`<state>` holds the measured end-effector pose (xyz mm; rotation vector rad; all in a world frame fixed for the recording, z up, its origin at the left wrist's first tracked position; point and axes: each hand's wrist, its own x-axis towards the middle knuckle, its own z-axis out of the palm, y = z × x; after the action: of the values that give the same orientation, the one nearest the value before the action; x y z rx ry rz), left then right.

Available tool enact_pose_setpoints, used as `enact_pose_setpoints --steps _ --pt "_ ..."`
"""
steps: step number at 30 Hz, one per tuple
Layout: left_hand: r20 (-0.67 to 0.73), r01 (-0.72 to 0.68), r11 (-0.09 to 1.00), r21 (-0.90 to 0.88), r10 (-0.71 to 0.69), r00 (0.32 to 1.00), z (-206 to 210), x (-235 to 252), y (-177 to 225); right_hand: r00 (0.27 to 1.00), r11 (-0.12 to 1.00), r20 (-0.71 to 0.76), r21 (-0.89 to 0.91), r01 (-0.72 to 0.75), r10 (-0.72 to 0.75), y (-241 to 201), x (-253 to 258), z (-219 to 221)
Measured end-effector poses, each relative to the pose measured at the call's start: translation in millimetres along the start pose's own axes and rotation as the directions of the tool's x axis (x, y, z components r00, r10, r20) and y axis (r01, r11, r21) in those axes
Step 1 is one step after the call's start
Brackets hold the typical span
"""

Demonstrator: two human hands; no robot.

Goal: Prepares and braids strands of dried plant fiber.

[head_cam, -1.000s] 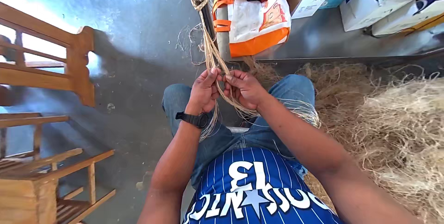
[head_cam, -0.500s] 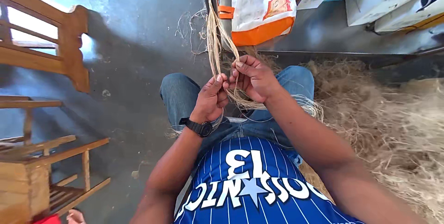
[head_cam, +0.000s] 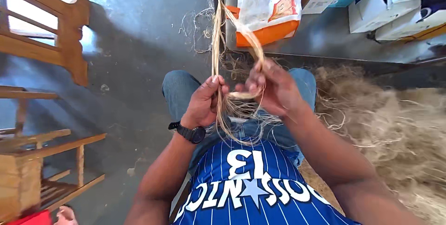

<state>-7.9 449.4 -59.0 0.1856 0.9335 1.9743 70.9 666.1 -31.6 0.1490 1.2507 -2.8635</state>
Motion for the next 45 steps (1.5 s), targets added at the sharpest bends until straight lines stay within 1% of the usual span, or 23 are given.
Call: enact_pose_setpoints --steps 3,6,9,12,14,16,18,20,22,24,26,27,29,32,33,34,35,36,37,38,41,43,45 --pt "0.033 0.096 0.994 -0.061 -0.094 0.995 -1.0 -12.1 -14.6 0.999 0.998 0.028 0.049 -0.033 0.032 7.8 -34.0 -0.3" --pt "0.063 0.072 0.974 -0.214 -0.060 0.996 -19.7 -20.5 -11.7 0.980 0.993 -0.176 0.056 0.102 -0.091 -19.2 -34.7 -41.2" --pt "0.044 0.001 0.980 -0.201 0.008 0.999 -39.9 -28.9 7.6 0.929 0.967 -0.309 0.081 0.241 -0.206 -66.9 -21.3 -87.7" --pt "0.041 -0.036 0.990 -0.139 0.042 0.998 -44.9 -30.6 23.3 0.911 0.882 -0.164 0.237 0.408 -0.378 -86.1 -15.2 -88.3" --pt "0.022 -0.023 0.994 -0.103 0.026 0.999 -44.9 -32.1 24.5 0.898 0.875 -0.055 0.204 0.438 -0.437 -77.7 -26.9 -63.7" --pt "-0.012 -0.010 0.994 -0.110 0.009 1.000 -49.9 -34.2 20.7 0.947 0.947 -0.004 0.037 0.320 -0.321 -73.7 -57.5 -42.7" --pt "-0.057 0.002 0.994 -0.114 -0.008 0.998 -57.7 -35.9 19.5 0.997 0.958 -0.042 -0.280 0.055 -0.070 -90.7 -88.4 -47.6" --pt "-0.079 0.029 0.996 -0.088 -0.036 0.996 -64.3 -33.7 25.1 0.965 0.762 -0.255 -0.614 -0.205 0.054 -122.7 -102.1 -68.5" --pt "-0.061 0.061 0.997 -0.049 -0.063 0.996 -62.1 -24.6 32.3 0.920 0.588 -0.389 -0.753 -0.294 -0.038 -155.6 -101.0 -97.4" --pt "-0.014 0.068 0.997 -0.027 -0.068 0.998 -56.9 -15.4 36.2 0.895 0.626 -0.351 -0.772 -0.111 -0.275 -177.0 -97.4 -116.3" --pt "0.016 0.051 0.998 -0.024 -0.051 0.999 -55.9 -9.3 37.3 0.827 0.718 -0.204 -0.627 0.301 -0.525 -182.3 -89.6 -121.9" --pt "0.014 0.047 0.999 -0.022 -0.047 0.999 -56.9 -7.9 36.2 0.799 0.742 -0.164 -0.512 0.433 -0.579 -177.2 -88.0 -118.4" --pt "-0.007 0.047 0.998 -0.034 -0.047 0.999 -63.4 -8.5 32.0 0.804 0.779 -0.162 -0.413 0.471 -0.572 -154.7 -88.4 -98.1" --pt "-0.061 0.014 0.999 -0.045 -0.017 0.998 -78.9 -17.3 33.7 0.905 0.812 -0.210 -0.545 0.206 -0.370 -145.3 -101.9 -89.2" --pt "-0.090 0.007 1.000 -0.020 -0.009 0.996 -80.0 -21.7 36.7 0.927 0.711 -0.197 -0.697 0.096 -0.319 -155.8 -110.8 -103.1" --pt "-0.107 0.009 1.000 0.019 -0.007 0.994 -76.0 -23.8 39.4 0.943 0.517 -0.161 -0.856 0.013 -0.292 -170.1 -118.1 -120.7" --pt "-0.103 0.021 0.998 0.065 -0.014 0.995 -68.3 -23.1 40.5 0.953 0.245 -0.109 -0.969 -0.039 -0.282 -183.8 -121.2 -132.6" --pt "-0.070 0.034 0.995 0.095 -0.027 0.997 -60.4 -19.7 40.3 0.962 -0.036 -0.061 -0.997 -0.074 -0.266 -195.9 -120.2 -137.1" --pt "-0.022 0.035 0.994 0.104 -0.033 0.999 -54.5 -14.6 39.5 0.968 -0.242 -0.042 -0.965 -0.104 -0.249 -204.7 -115.5 -134.1" --pt "0.013 0.021 0.994 0.104 -0.023 1.000 -48.4 -10.0 38.7 0.971 -0.368 -0.047 -0.920 -0.133 -0.233 -209.4 -109.5 -125.8" --pt "0.034 -0.041 0.997 0.064 0.039 0.999 -30.6 -3.0 40.3 0.984 -0.524 -0.076 -0.838 -0.150 -0.159 -207.2 -98.6 -94.2" --pt "0.032 -0.064 0.997 0.037 0.063 0.998 -21.5 -3.5 43.1 0.991 -0.521 -0.068 -0.845 -0.118 -0.114 -196.9 -92.8 -73.1" --pt "0.041 -0.075 0.996 0.043 0.073 0.996 -14.4 -4.1 43.5 0.983 -0.491 -0.042 -0.862 -0.125 -0.178 -180.2 -85.7 -51.0"
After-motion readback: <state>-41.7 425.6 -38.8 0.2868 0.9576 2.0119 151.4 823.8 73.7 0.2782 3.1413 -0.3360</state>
